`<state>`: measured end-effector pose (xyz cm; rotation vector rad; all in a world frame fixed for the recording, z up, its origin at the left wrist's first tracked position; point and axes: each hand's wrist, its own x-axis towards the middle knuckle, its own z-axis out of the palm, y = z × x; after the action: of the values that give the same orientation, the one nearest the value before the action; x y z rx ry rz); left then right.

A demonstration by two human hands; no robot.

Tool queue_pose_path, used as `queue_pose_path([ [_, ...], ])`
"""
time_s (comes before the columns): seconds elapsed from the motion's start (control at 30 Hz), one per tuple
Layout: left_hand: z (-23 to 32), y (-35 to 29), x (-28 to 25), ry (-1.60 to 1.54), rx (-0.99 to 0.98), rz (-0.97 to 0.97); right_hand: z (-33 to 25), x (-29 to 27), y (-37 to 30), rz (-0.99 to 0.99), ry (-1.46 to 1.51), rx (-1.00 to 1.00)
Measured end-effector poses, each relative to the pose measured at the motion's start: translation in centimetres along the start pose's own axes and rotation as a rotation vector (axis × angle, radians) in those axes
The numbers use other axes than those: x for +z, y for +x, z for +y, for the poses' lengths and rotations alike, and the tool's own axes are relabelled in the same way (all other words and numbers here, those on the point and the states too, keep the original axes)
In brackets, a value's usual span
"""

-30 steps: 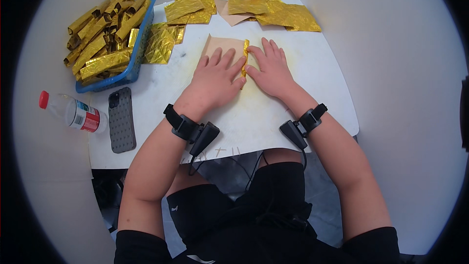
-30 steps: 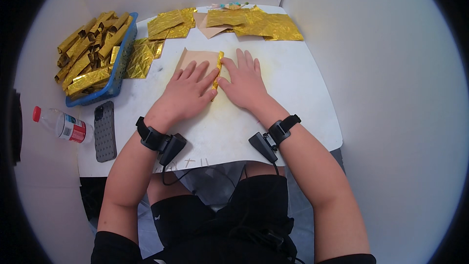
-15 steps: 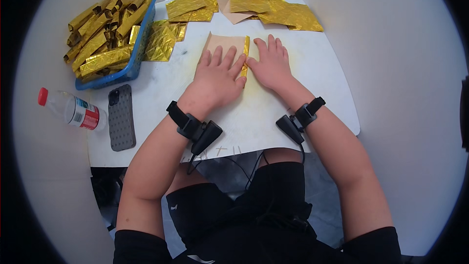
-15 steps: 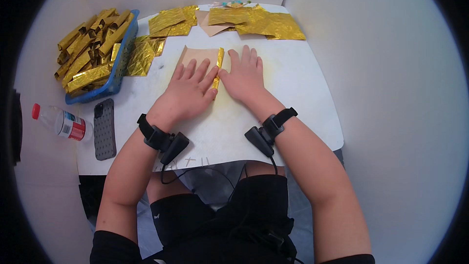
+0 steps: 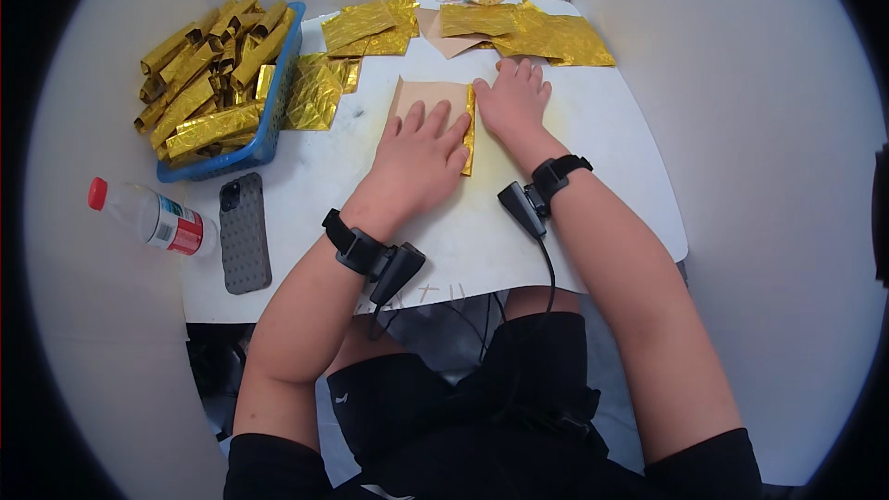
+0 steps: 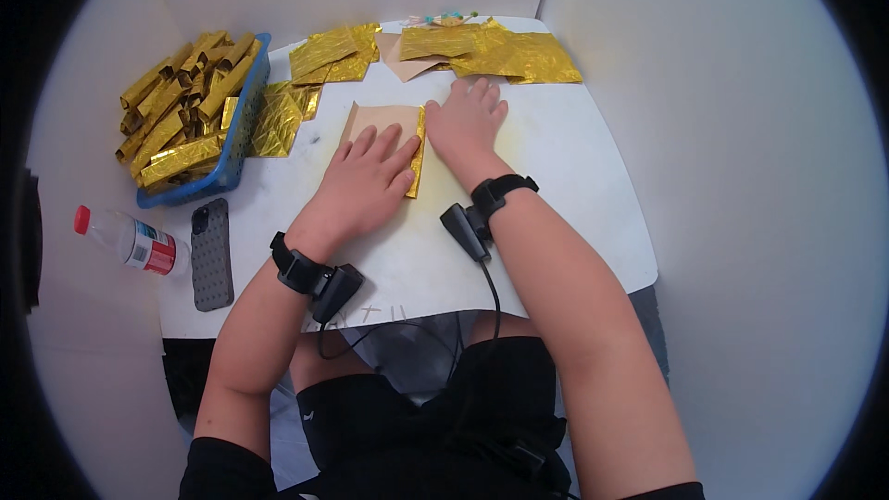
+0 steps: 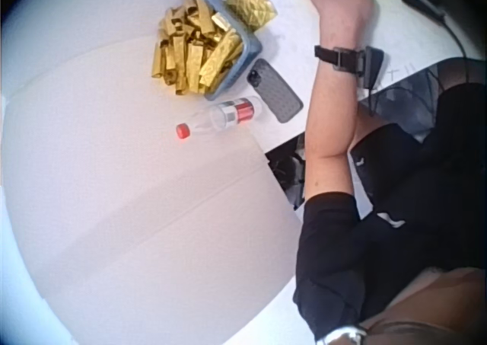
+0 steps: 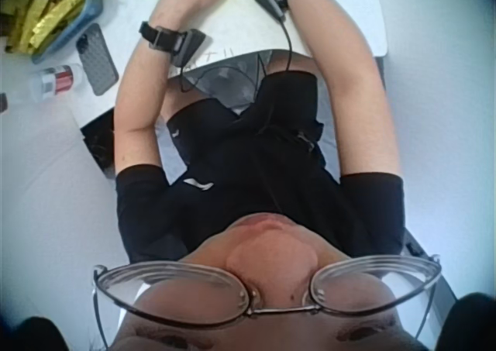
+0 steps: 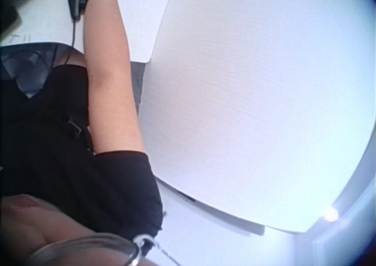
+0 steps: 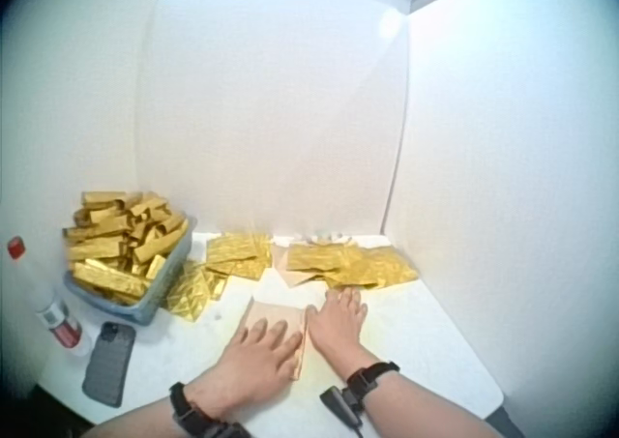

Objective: Folding sheets of gold foil paper around card inserts.

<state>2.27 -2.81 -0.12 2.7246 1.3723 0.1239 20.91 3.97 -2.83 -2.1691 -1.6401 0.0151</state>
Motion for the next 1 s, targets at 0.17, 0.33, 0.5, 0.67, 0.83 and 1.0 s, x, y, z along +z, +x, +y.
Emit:
queue_pose_path([
  [0.17,-0.9,0.0,0.0,-0.028,0.036,0.058,4.9,-1.0,-0.9,-0.253,0.48,-0.463],
  [0.33,-1.1,-0.1,-0.3,-0.052,0.075,0.035,4.1,-4.0,-3.1,-0.346,0.442,-0.559],
  [0.5,-1.0,-0.2,0.4,-0.009,0.027,0.0,3.9,-3.4,-3.2,-0.305,0.336,-0.582],
  [0.67,-0.8,-0.2,-0.8,-0.069,-0.006,-0.094,3.8,-3.1,-3.2,-0.258,0.331,-0.558],
  [0.83,-1.2,-0.1,0.0,-0.011,0.03,-0.071,3.7,-2.6,-3.3,-0.237,0.33,-0.544],
  [1.0,-1.1,0.0,0.0,-0.046,0.018,-0.073,3.5,-2.4,-3.4,-0.207,0.306,-0.519],
])
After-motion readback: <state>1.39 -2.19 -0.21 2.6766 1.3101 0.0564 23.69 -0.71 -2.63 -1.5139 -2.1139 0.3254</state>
